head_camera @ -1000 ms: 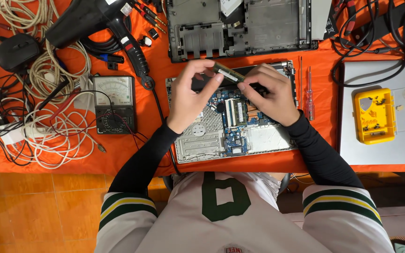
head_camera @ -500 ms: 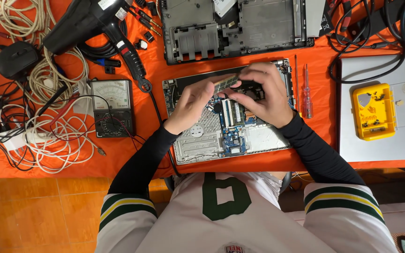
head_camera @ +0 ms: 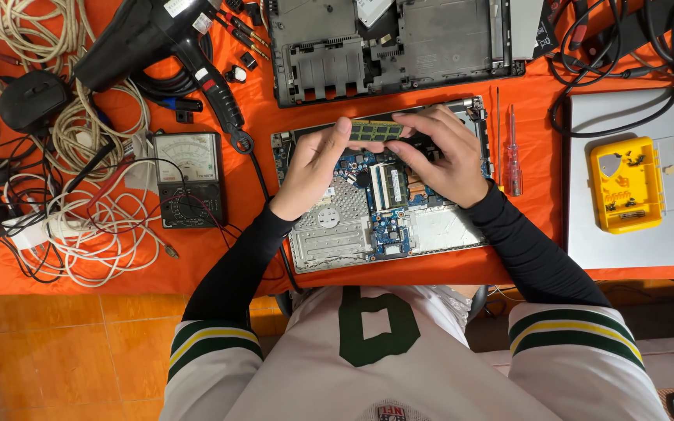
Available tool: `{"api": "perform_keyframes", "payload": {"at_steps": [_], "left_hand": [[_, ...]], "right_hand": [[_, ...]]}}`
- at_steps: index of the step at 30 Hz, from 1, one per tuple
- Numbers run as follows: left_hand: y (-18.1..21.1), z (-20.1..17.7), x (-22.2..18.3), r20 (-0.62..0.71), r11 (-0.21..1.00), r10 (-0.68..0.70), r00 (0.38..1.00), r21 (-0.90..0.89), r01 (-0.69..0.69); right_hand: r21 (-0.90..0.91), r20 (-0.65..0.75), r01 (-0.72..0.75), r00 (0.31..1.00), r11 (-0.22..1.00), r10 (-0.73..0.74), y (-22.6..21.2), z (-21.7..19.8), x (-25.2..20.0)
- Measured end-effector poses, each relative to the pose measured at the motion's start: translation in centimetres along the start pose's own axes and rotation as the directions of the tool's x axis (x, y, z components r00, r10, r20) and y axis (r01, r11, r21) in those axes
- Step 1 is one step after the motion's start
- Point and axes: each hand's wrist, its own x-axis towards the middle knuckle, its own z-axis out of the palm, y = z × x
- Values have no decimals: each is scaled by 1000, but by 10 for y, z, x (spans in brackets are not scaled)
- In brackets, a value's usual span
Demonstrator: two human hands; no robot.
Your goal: Repairing and testing internal laptop components using a hairdryer and a multimeter.
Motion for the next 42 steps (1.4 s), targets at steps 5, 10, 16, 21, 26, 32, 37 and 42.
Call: {"api": "perform_keyframes", "payload": {"at_steps": [5,10,16,21,26,32,37,42], "left_hand": [[-8,-3,-1,-111,998,-19,994,-54,13],[-5,-4,-1,-194,999,-41,980,-41,33],[-7,-5,1,-203,992,5,979,-126,-32],[0,-5,1,-207,995,42,977,-77,-59],[1,-11,0,-162,996,85,983,-4,-87],[14,-23,0,-151,941,130,980,329,-74],[10,-30,0,-55,784,206,977,606,-131],[0,-27,-7,-1,485,285,959,863,-143]], "right_hand": [[20,-12,-29,999,999,29,1,2,0],[45,-20,-66,998,997,67,3,5,-1],[80,-31,-101,994,992,104,7,6,-2],[80,-12,-135,991,988,136,5,5,0],[42,16,-141,990,989,141,0,5,4],[-58,40,-115,992,992,118,-2,6,9],[-157,111,-56,991,986,74,0,8,13],[-319,219,65,976,946,7,1,9,12]]}}
